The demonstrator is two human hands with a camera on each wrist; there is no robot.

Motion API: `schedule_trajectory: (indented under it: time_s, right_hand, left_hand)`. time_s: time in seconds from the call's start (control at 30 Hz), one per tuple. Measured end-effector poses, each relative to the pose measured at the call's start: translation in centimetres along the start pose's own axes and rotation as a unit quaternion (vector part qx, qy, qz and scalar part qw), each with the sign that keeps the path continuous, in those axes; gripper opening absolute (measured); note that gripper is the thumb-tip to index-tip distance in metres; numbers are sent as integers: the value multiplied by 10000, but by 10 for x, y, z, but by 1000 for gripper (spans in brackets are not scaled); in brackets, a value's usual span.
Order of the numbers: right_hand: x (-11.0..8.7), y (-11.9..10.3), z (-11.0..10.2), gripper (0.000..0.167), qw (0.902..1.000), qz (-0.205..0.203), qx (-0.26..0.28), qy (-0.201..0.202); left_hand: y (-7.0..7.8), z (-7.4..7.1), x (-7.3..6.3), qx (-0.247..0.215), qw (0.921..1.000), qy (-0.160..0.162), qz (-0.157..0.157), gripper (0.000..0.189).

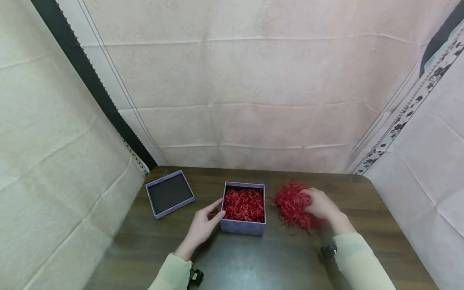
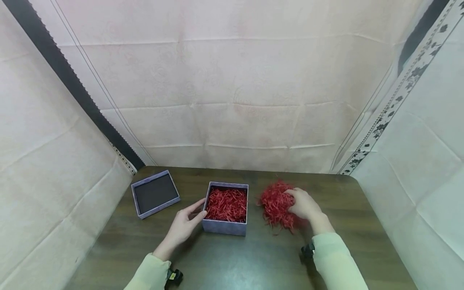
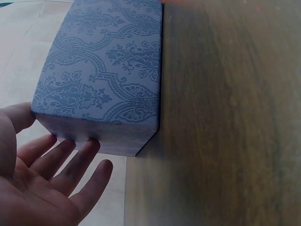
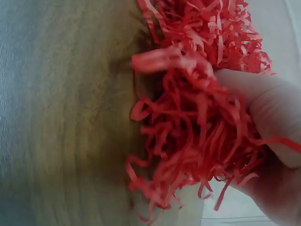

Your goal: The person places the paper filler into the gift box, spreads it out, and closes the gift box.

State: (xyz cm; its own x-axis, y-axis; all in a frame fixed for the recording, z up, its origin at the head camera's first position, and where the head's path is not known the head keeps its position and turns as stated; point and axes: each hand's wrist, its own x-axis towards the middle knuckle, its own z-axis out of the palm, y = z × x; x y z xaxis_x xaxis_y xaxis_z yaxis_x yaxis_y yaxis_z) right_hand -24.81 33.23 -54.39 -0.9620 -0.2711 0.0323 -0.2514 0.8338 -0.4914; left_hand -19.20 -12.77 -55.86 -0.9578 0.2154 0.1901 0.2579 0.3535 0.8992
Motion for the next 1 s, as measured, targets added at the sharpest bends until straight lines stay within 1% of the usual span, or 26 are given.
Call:
schedule_trajectory:
  time_s: [0.1,0.17,0.27,0.37,0.53,0.63,0.77,1.0]
  right_hand:
    - [-3,-1,-6,47,9996,-122,180,160]
    - [-6,-3,-13,47,9993,-137,283,208]
    - [-10,-8,-23,51,9987,-96,427,253]
    - [-12,-15,-33,54,9980,-65,547,295]
    - [-12,-26,-47,59,9978,-206,462,418]
    - [-11,-33,-55,58,9979,-289,333,465]
    - [-11,-48,-64,56,9976,-361,358,466]
    - [-11,-75,-74,58,9962,-483,529,495]
  left_hand:
    - [0,0,0,-22,10000,-8,18,48]
    - [-1,0,1,3,10000,-13,47,49]
    - [-1,0,1,39,9999,-12,93,49]
    - [-1,-1,1,36,10000,-38,59,49]
    - [1,-1,2,19,10000,-31,-22,48]
    - [1,-1,3,12,10000,0,-23,48]
    - [1,-1,3,-3,10000,24,15,49]
    - [2,0,0,-45,9999,1,-99,48]
